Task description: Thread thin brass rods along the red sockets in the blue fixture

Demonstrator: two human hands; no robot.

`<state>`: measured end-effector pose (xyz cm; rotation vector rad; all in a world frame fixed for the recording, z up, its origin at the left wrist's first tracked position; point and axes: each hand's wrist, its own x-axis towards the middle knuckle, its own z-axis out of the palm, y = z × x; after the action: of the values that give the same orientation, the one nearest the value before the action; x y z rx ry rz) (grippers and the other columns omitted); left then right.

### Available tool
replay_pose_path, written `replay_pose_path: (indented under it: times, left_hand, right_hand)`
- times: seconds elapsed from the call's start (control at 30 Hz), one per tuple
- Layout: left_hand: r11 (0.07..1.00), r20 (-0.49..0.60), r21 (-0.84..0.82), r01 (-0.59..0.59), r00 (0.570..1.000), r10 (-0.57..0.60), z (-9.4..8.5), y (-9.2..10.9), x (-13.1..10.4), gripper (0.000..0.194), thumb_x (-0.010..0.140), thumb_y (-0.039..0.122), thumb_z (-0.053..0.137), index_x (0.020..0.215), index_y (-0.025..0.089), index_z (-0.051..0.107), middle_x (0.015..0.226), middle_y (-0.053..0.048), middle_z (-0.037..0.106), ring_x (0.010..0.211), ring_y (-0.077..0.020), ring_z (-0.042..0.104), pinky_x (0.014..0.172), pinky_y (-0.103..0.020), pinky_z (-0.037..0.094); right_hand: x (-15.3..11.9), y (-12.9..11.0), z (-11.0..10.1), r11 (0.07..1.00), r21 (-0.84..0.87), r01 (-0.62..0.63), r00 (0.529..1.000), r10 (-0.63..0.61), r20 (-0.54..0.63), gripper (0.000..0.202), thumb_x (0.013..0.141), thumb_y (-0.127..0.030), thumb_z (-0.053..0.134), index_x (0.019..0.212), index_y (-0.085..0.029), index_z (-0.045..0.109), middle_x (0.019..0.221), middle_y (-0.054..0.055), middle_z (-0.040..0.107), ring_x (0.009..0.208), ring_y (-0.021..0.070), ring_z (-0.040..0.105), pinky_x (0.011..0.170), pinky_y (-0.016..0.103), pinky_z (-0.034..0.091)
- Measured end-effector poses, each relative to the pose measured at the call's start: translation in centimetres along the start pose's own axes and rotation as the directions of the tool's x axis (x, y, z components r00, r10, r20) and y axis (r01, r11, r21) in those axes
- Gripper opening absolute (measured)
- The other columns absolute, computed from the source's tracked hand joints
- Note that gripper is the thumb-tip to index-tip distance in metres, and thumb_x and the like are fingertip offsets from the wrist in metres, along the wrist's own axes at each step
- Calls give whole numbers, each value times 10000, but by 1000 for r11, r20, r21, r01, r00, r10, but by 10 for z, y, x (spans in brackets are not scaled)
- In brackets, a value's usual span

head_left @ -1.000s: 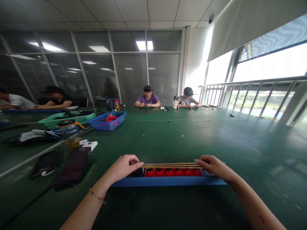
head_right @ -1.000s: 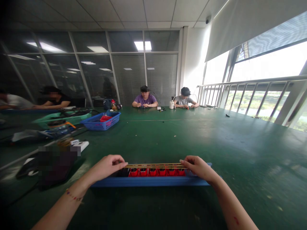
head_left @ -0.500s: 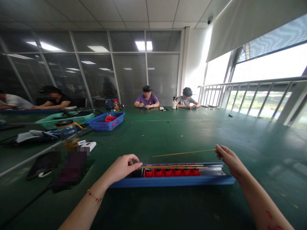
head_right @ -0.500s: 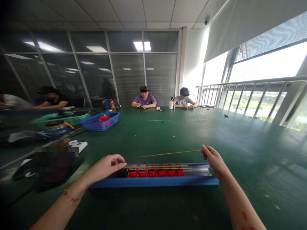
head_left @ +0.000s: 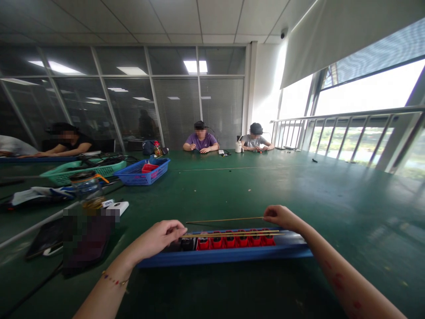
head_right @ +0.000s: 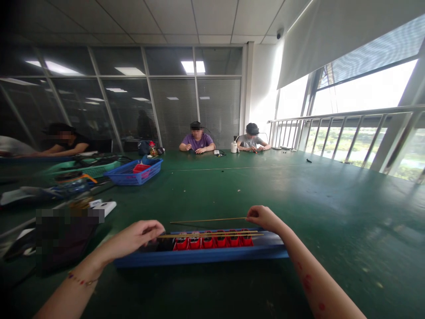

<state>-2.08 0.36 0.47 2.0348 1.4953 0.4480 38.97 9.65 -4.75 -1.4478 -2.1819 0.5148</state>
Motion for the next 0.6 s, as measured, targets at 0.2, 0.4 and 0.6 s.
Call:
replay_pose_path:
  times: [0.2, 0.4, 0.6]
  left_hand:
    - [997, 60, 75, -12, 998, 8, -10, -1, -5, 415, 764, 528, 385, 770, 175, 603, 695, 6, 586, 642, -136, 520, 546, -191, 360]
    - [991, -14, 113, -73, 997, 75, -12, -1, 0, 334, 739, 488, 457, 757, 198, 623, 766, 6, 601, 710, -141, 548, 621, -192, 382]
    - [982, -158, 143, -121, 977, 143, -17, 1, -2, 300, 723, 472, 487, 733, 216, 642, 795, -2, 600, 746, -150, 547, 678, -206, 392]
  right_hand:
    - [23, 1, 18, 994, -108, 34, 993, -21, 117, 199, 629, -147, 519, 767, -182, 657, 703, 6, 658, 643, 133, 585, 602, 200, 439]
    - [23, 1, 20, 988, -155, 16, 992, 5, 129, 196, 639, -147, 523, 773, -184, 661, 739, 10, 664, 682, 141, 595, 608, 197, 442]
    - [21, -3, 20, 978, -209, 25, 995, -4, 101, 166, 683, -219, 523, 774, -186, 658, 749, 20, 662, 679, 143, 589, 608, 206, 431]
